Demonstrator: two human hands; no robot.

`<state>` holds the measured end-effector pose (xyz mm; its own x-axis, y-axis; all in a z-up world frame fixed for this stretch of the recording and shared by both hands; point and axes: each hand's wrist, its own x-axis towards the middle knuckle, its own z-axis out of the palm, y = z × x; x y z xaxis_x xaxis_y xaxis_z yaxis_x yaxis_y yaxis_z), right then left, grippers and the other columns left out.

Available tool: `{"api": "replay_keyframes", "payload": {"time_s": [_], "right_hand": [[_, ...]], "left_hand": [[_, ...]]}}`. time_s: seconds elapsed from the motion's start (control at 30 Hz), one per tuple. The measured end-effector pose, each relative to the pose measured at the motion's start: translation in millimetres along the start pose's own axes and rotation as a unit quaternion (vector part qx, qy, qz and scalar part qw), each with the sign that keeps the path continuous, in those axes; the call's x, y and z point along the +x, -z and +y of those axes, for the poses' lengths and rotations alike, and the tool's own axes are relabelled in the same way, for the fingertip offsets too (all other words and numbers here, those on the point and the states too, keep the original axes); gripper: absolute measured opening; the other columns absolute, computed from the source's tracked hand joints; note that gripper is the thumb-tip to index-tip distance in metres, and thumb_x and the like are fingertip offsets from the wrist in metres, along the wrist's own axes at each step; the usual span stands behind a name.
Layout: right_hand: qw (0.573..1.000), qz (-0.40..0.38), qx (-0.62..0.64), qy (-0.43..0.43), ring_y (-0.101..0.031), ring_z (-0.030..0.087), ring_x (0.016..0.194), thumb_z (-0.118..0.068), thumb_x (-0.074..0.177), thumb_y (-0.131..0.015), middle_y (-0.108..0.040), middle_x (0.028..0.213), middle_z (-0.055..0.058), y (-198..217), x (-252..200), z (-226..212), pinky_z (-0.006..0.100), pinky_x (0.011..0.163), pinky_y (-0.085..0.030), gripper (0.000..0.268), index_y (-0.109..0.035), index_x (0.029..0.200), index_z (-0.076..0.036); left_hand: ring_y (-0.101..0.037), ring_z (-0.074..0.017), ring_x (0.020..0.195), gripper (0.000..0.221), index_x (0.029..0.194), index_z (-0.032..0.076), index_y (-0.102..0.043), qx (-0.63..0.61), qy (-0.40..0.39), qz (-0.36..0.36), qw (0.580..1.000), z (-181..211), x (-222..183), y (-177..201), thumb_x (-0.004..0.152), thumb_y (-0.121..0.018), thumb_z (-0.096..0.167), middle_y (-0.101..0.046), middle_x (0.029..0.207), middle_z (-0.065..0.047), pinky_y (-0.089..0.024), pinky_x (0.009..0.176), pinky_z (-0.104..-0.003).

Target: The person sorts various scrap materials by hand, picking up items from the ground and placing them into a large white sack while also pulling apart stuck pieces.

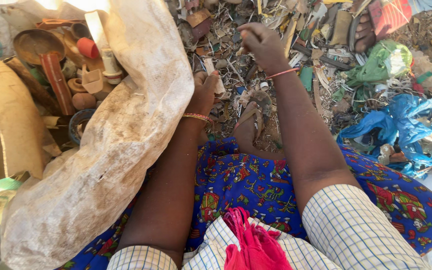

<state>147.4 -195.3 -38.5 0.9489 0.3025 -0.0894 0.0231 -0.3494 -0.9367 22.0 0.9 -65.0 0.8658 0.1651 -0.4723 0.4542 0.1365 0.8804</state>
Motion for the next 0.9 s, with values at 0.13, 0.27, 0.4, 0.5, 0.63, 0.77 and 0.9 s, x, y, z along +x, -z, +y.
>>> {"api": "replay_keyframes", "payload": {"time_s": [0.13,0.27,0.4,0.5,0.63,0.77,0.9], "right_hand": [[0.955,-0.066,-0.283,0.062,-0.071,0.029,0.102,-0.033,0.103,-0.064,-0.075,0.113,0.016,-7.6,-8.8,30.0,0.043,0.092,-0.056,0.032,-0.073,0.122,-0.009],[0.841,-0.129,-0.508,-0.133,-0.069,0.035,0.109,-0.028,0.099,-0.060,-0.072,0.119,0.012,36.4,-26.0,77.8,0.053,0.097,-0.053,0.027,-0.078,0.118,-0.027],[0.757,-0.122,-0.585,-0.265,-0.067,0.037,0.116,-0.026,0.096,-0.062,-0.070,0.126,0.016,98.1,-51.2,129.9,0.053,0.100,-0.053,0.031,-0.075,0.123,-0.019],[0.743,-0.113,-0.555,-0.355,-0.066,0.038,0.121,-0.025,0.094,-0.064,-0.069,0.131,0.019,121.4,-56.7,159.8,0.053,0.103,-0.053,0.036,-0.073,0.127,-0.012],[0.744,-0.115,-0.517,-0.407,-0.064,0.040,0.127,-0.023,0.092,-0.067,-0.067,0.138,0.022,116.5,-51.1,183.2,0.053,0.107,-0.052,0.045,-0.070,0.132,-0.004],[0.786,0.036,-0.437,-0.436,-0.050,0.044,0.137,-0.023,0.087,-0.069,-0.047,0.151,0.027,104.7,-69.0,191.3,0.051,0.111,-0.045,0.062,-0.053,0.144,-0.004],[0.823,0.068,-0.400,-0.398,-0.029,0.051,0.140,-0.015,0.080,-0.073,-0.017,0.155,0.037,92.2,-86.4,192.0,0.047,0.112,-0.033,0.089,-0.025,0.154,-0.004]], "left_hand": [[-0.061,-0.0071,0.058,0.035,0.097,0.006,-0.067,-0.016,0.002,-0.014,1.000,4.2,-4.0,2.2,0.098,-0.062,0.040,-0.067,0.075,0.000,-0.053,0.052,-0.023],[-0.063,-0.0071,0.059,0.034,0.099,0.006,-0.068,-0.012,0.002,-0.007,1.000,8.2,-8.0,3.2,0.098,-0.062,0.039,-0.069,0.076,-0.001,-0.052,0.051,-0.023],[-0.062,-0.0060,0.060,0.031,0.101,0.009,-0.068,-0.038,0.016,-0.007,0.999,8.7,-7.7,3.9,0.097,-0.061,0.039,-0.069,0.077,0.001,-0.053,0.052,-0.023],[-0.062,-0.0062,0.060,0.032,0.099,0.007,-0.068,-0.030,0.004,-0.006,1.000,8.1,-6.9,2.7,0.098,-0.062,0.039,-0.068,0.076,0.001,-0.051,0.052,-0.023],[-0.057,-0.0063,0.057,0.033,0.098,0.006,-0.070,-0.004,-0.009,0.003,1.000,1.8,-7.3,3.5,0.098,-0.062,0.038,-0.064,0.073,0.002,-0.050,0.050,-0.024],[-0.053,-0.0076,0.053,0.032,0.098,0.005,-0.069,0.011,-0.014,0.017,1.000,-3.6,-2.4,5.2,0.098,-0.062,0.037,-0.061,0.069,0.002,-0.044,0.048,-0.026],[-0.054,-0.0074,0.055,0.035,0.098,0.004,-0.069,0.039,-0.050,0.014,0.998,-5.4,1.0,2.7,0.099,-0.064,0.038,-0.063,0.069,0.002,-0.046,0.051,-0.027]]}}
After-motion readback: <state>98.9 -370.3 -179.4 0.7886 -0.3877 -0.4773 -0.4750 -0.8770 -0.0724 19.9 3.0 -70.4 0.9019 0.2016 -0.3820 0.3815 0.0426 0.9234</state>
